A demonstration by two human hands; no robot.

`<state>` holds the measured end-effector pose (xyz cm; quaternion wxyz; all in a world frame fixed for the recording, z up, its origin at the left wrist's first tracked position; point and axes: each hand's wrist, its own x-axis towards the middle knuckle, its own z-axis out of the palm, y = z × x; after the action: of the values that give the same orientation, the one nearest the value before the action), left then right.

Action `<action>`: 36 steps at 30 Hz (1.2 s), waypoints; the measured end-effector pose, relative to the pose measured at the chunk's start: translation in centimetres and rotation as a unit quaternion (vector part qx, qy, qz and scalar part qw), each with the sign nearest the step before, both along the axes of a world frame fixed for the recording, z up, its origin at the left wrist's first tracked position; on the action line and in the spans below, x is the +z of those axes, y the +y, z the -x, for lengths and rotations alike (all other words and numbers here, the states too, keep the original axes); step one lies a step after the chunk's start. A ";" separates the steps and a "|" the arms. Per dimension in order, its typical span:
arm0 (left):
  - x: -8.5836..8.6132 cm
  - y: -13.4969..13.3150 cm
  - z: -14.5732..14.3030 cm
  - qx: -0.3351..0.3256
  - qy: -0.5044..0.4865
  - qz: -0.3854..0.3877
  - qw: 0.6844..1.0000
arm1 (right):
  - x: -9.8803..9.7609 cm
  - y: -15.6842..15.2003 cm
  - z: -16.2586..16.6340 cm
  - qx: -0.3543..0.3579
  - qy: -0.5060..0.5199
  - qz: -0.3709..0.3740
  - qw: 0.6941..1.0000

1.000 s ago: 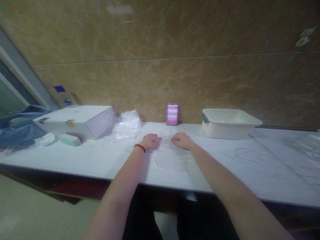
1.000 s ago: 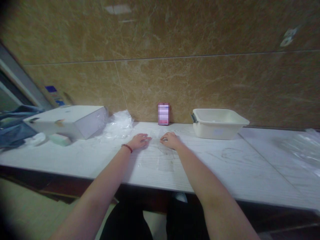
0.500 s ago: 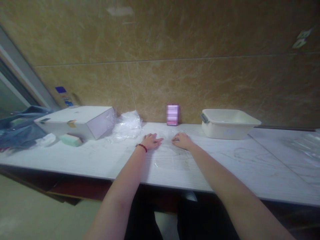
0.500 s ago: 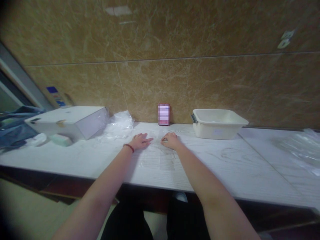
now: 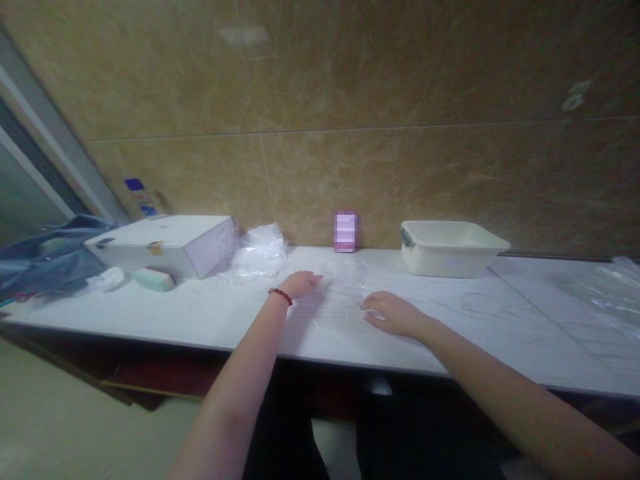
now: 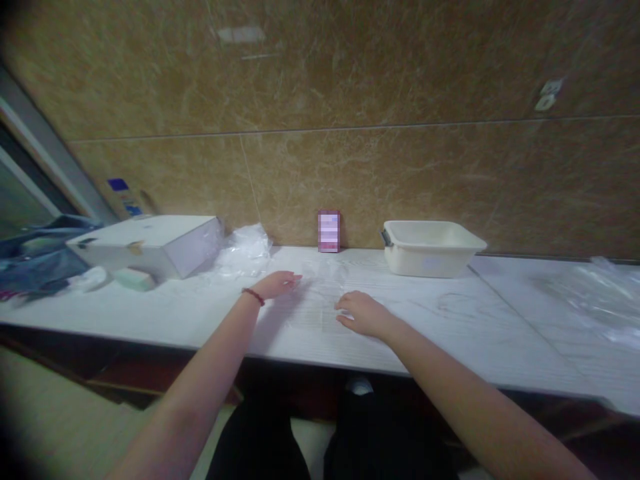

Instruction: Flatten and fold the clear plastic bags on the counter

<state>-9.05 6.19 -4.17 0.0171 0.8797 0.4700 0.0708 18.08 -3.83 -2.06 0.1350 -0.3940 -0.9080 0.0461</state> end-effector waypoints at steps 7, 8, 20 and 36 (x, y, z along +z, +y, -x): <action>0.2 -5.4 -1.7 -0.050 -0.006 -0.045 0.998 | -2.3 0.9 1.0 -0.039 0.011 0.002 0.999; 0.2 -6.1 -2.0 -0.059 -0.013 -0.044 0.997 | -2.5 1.3 1.4 -0.041 0.018 0.004 0.999; -1.3 -12.7 -1.5 -0.068 -0.124 -0.008 0.990 | -3.8 2.0 3.9 -0.019 0.003 -0.026 0.999; -1.2 -11.5 -2.1 0.012 -0.193 -0.002 0.981 | -0.7 -3.8 1.0 0.017 0.037 -0.002 0.999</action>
<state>-6.96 -5.34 -5.32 0.1047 0.8438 0.4684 0.2399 17.06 -7.65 -2.73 0.1682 -0.3766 -0.9089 0.0613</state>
